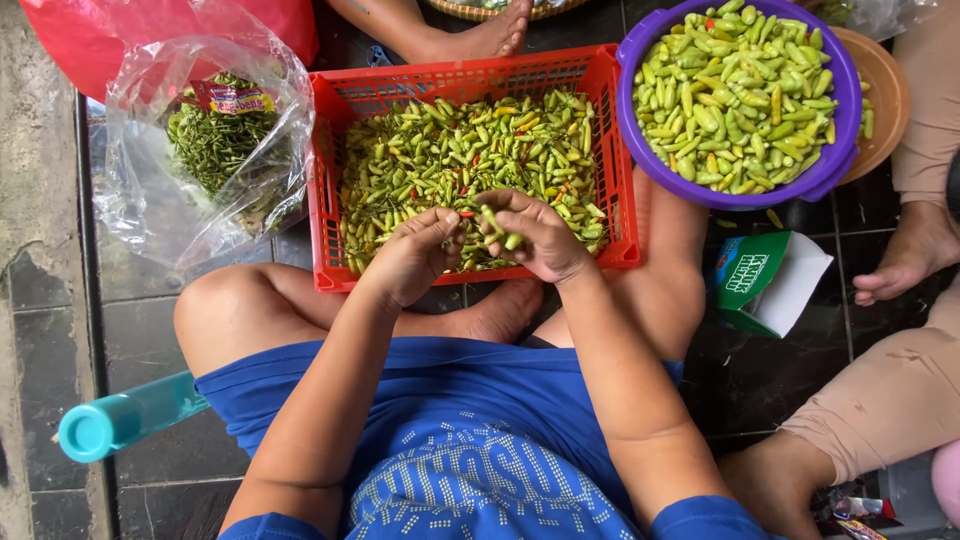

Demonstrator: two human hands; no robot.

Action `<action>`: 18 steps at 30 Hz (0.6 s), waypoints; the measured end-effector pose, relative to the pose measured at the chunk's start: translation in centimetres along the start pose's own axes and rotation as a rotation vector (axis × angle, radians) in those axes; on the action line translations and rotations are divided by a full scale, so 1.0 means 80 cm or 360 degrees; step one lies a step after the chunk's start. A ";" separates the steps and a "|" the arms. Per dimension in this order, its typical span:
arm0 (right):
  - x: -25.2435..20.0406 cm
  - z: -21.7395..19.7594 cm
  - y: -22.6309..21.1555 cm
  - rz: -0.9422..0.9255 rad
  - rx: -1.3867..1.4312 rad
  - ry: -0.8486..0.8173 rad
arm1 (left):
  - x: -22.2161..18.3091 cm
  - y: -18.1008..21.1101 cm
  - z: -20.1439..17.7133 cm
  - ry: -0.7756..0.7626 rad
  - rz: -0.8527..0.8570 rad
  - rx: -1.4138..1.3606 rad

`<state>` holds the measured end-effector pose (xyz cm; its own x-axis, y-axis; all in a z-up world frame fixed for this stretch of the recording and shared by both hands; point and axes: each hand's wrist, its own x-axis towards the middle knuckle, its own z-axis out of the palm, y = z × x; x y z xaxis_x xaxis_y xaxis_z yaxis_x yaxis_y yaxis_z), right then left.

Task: Removing the stems from small green chili peppers by hand while sitting on the floor.

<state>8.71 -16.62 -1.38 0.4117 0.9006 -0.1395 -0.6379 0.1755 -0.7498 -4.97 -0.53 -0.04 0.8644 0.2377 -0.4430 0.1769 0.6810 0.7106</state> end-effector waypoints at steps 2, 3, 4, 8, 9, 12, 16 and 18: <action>0.004 0.000 -0.002 0.0000 0.0018 0.0016 | 0.002 -0.004 0.000 0.0028 0.0057 0.0122; 0.005 0.000 -0.003 0.0002 0.0035 0.0033 | 0.003 -0.006 0.000 0.0055 0.0113 0.0243; 0.006 -0.002 0.002 0.0002 0.0037 0.0037 | 0.001 -0.004 0.002 0.0054 0.0109 0.0244; 0.008 -0.004 0.017 -0.0081 -0.0197 0.0156 | -0.006 0.001 0.012 0.0081 0.0296 0.0403; 0.010 -0.003 0.019 -0.0091 -0.0272 0.0179 | -0.007 0.003 0.014 0.0102 0.0336 0.0431; 0.009 0.004 0.021 -0.0076 -0.0414 0.0281 | -0.010 0.008 0.020 0.0093 0.0384 0.0573; 0.009 -0.002 0.023 -0.0013 -0.0430 0.0271 | -0.010 0.008 0.017 0.0018 0.0433 0.0654; 0.007 -0.003 0.023 0.0056 -0.0318 0.0247 | -0.011 0.011 0.016 -0.0055 0.0460 0.0685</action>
<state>7.90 -15.92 -3.00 0.4961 0.8303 -0.2540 -0.5187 0.0488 -0.8536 -4.93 -1.04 1.66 0.9205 0.3458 -0.1820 0.0997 0.2425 0.9650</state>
